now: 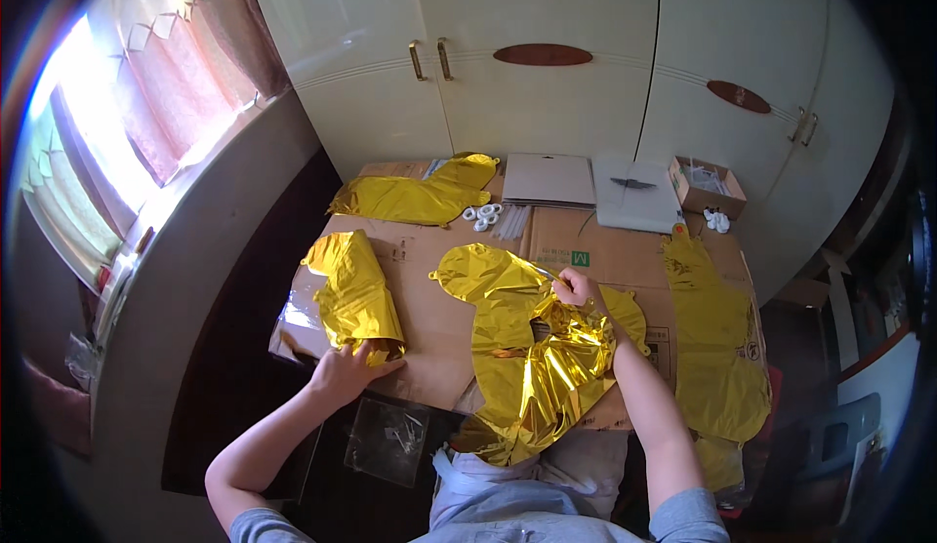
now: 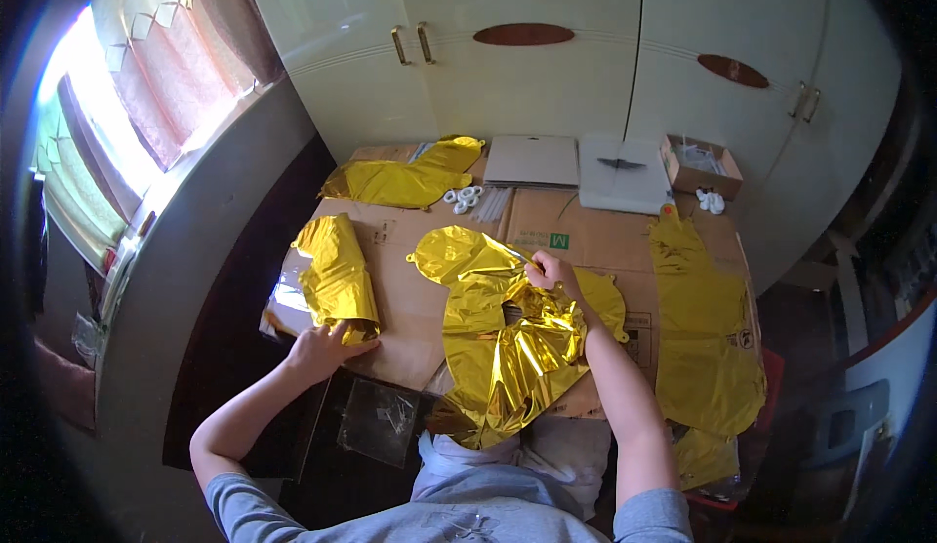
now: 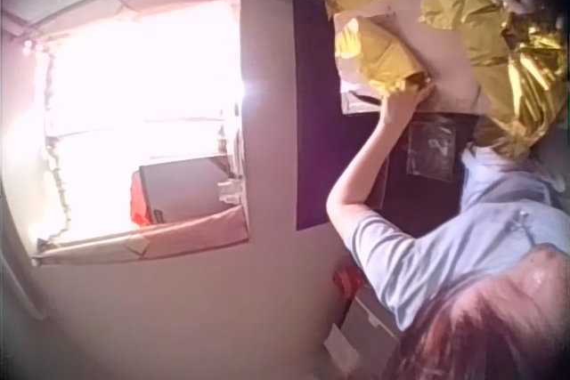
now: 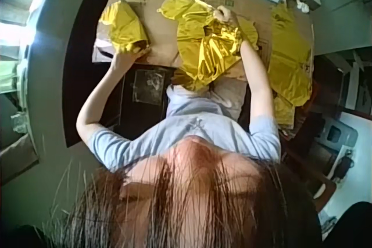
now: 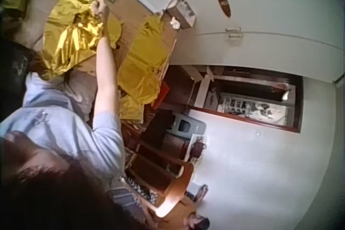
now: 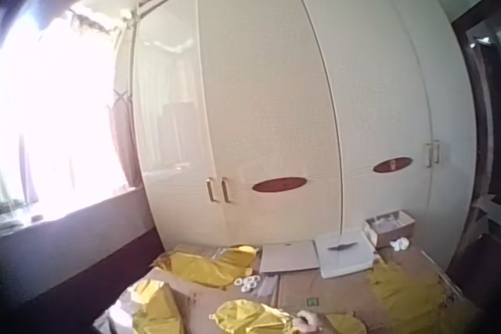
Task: The recorder is preparing and folding large gold foil balloons at a workstation.
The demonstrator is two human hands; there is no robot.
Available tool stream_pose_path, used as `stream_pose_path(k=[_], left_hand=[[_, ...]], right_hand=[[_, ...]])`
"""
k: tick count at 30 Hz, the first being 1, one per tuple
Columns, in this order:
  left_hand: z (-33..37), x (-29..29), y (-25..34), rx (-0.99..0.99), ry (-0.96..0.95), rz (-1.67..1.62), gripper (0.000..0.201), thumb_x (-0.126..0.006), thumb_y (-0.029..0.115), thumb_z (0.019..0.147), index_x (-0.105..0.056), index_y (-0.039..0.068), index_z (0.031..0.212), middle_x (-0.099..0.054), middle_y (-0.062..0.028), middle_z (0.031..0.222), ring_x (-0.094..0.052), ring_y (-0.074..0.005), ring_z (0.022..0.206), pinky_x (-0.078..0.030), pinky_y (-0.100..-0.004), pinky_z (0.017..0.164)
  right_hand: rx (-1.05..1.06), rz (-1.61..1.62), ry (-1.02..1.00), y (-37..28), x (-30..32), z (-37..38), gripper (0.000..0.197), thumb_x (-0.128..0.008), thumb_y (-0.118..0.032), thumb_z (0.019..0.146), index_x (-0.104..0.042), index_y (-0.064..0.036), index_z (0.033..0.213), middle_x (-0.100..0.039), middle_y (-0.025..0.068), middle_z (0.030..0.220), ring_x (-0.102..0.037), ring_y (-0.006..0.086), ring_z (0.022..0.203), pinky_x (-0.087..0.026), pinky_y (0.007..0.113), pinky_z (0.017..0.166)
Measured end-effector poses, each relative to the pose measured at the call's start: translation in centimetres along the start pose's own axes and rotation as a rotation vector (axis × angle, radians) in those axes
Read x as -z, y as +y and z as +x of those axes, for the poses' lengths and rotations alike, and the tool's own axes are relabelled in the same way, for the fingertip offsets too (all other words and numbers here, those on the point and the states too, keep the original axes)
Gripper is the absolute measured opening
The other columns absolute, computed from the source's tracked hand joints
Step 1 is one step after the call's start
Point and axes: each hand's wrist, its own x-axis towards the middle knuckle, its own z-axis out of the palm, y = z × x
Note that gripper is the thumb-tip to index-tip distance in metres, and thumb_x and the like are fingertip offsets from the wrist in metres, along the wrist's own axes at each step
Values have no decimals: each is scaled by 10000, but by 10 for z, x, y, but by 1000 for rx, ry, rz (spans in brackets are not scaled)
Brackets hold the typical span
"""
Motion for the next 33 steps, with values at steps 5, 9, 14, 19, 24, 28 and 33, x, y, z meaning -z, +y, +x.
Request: stream_pose_path(k=[5, 9, 14, 19, 24, 28, 33], left_hand=[[-7, -20, -25, -28, 21, -462, 487, -599, 430, 818, -526, 199, 1240, -410, -193, 1336, -389, -379, 1237, -379, -469, 973], [1, -52, -31, 238, -7, -1066, 506, -667, 360, 800, -509, -14, 1101, -488, -206, 1162, -497, -356, 1064, -427, -384, 901], [34, -112, -36, 1098, 552, -1724, 607, -686, 176, 793, -331, -20, 1244, -488, -164, 1065, -548, -224, 883, -495, -322, 670], [58, -78, -49, 1286, 588, -2220, 724, -676, 148, 784, -188, 21, 1303, -468, -85, 848, -484, -146, 629, -442, -287, 500], [71, -86, -78, 1151, 460, -2213, 491, -680, 185, 776, -418, 8, 1151, -519, -75, 724, -486, -151, 555, -430, -292, 479], [88, -80, -90, 1196, 390, -1931, 219, -668, 152, 736, -595, 5, 881, -544, -46, 695, -512, -134, 580, -384, -311, 466], [105, -75, -109, 1053, 624, -1619, 184, -631, 150, 697, -614, -10, 785, -617, -87, 720, -565, -195, 610, -442, -322, 560]], right_hand=[[-3, 60, 12, -6, 0, -1, 245, -593, -251, 839, -507, -37, 757, -453, 3, 580, -409, 61, 549, -344, 258, 494], [2, 37, 14, -13, -2, -5, 233, -590, -233, 841, -505, -38, 749, -449, -3, 577, -401, 61, 543, -338, 256, 486], [38, 96, 30, -2, -4, -4, 228, -595, -225, 846, -502, -51, 731, -437, -24, 571, -386, 50, 530, -323, 250, 467], [37, 78, 18, 4, -4, -2, 227, -608, -216, 847, -498, -65, 720, -423, -41, 566, -369, 38, 522, -307, 235, 458], [66, 88, 19, 4, -6, 0, 222, -607, -213, 844, -494, -62, 726, -412, -33, 568, -367, 43, 530, -311, 241, 465], [85, 74, 32, 3, -4, -2, 223, -601, -206, 839, -482, -47, 738, -412, -18, 580, -367, 54, 542, -323, 254, 476], [89, 87, 50, -10, -7, -6, 184, -591, -190, 827, -508, -47, 747, -462, 12, 565, -413, 59, 527, -352, 243, 477]])
